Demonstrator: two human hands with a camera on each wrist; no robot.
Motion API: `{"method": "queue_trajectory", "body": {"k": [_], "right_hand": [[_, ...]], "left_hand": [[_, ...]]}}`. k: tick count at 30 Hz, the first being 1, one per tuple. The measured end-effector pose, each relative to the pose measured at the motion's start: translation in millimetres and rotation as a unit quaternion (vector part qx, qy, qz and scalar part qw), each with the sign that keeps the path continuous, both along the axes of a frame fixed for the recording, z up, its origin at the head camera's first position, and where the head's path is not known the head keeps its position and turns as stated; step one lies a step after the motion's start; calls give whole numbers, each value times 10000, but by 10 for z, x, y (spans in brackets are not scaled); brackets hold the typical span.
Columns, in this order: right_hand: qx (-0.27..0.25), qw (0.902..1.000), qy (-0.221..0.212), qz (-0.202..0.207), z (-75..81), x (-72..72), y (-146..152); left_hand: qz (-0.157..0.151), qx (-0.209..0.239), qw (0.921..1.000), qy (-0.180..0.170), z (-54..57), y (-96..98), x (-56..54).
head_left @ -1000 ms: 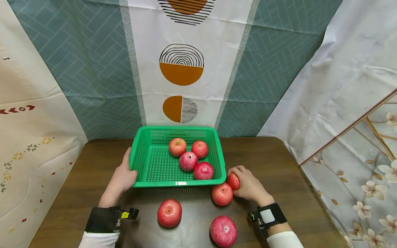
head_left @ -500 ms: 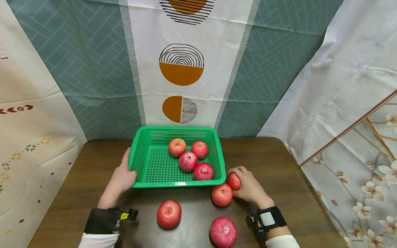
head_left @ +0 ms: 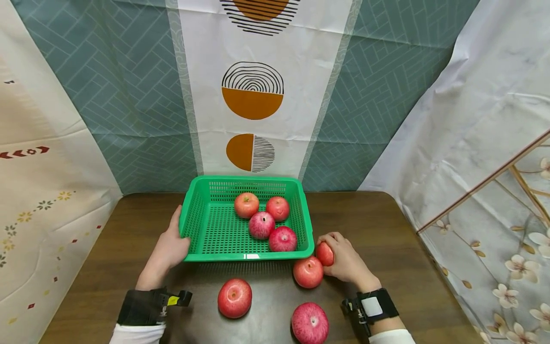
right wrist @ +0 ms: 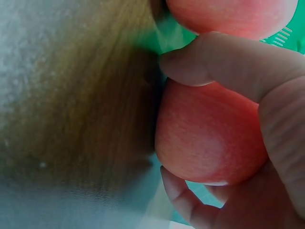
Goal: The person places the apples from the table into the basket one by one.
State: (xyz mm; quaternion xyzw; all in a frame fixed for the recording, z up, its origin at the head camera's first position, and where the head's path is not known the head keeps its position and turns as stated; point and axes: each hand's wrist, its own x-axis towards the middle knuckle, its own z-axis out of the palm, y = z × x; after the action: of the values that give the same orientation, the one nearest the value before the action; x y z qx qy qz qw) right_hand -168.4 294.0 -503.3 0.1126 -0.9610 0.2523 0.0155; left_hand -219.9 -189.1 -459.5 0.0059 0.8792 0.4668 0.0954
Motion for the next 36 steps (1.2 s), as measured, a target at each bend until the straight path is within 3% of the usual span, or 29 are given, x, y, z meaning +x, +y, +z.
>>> {"method": "queue_trajectory", "body": {"k": [16,26,36], "right_hand": [[224,9985,23,-495,1,42,5],[15,9975,139,-693,-8,57,-44],[-436,9947,-237,-898,-3,26,57]], "left_hand": [[42,-28,10000,30,-13,2,11],[34,-11,10000,43,-13,-16,-4],[35,29,10000,54,-13,-8,-5]]}}
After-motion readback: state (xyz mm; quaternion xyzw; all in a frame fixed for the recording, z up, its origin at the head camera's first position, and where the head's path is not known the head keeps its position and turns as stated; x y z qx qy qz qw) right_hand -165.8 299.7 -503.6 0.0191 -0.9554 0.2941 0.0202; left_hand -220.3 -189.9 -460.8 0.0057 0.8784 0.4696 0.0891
